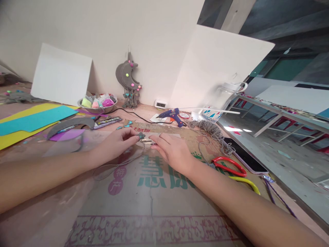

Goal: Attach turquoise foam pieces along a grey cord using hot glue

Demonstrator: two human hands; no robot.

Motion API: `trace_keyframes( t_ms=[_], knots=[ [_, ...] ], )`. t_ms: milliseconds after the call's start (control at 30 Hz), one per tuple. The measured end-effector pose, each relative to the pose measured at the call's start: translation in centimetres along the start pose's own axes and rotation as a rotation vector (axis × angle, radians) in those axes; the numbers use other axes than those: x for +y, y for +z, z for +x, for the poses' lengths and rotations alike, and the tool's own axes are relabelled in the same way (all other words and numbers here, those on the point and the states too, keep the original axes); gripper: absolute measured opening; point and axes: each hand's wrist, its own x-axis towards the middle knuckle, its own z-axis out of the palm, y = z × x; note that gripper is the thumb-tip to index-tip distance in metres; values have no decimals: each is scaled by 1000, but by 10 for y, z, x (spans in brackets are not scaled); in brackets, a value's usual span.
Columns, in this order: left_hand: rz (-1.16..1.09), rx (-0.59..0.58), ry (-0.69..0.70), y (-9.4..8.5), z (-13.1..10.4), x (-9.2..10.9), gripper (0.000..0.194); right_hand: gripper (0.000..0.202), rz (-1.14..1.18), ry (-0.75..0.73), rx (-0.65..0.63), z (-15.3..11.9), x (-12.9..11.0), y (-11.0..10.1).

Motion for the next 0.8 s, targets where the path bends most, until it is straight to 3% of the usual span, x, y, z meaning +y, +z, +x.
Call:
trace_keyframes(
  t_ms=[333,800],
  knots=[
    [-173,-23,110,0,-1,-2,19,33,-14,41,-119,0,0,4],
    [-77,5,82,0,-1,-2,21,30,30,27,-94,0,-1,1]
  ],
)
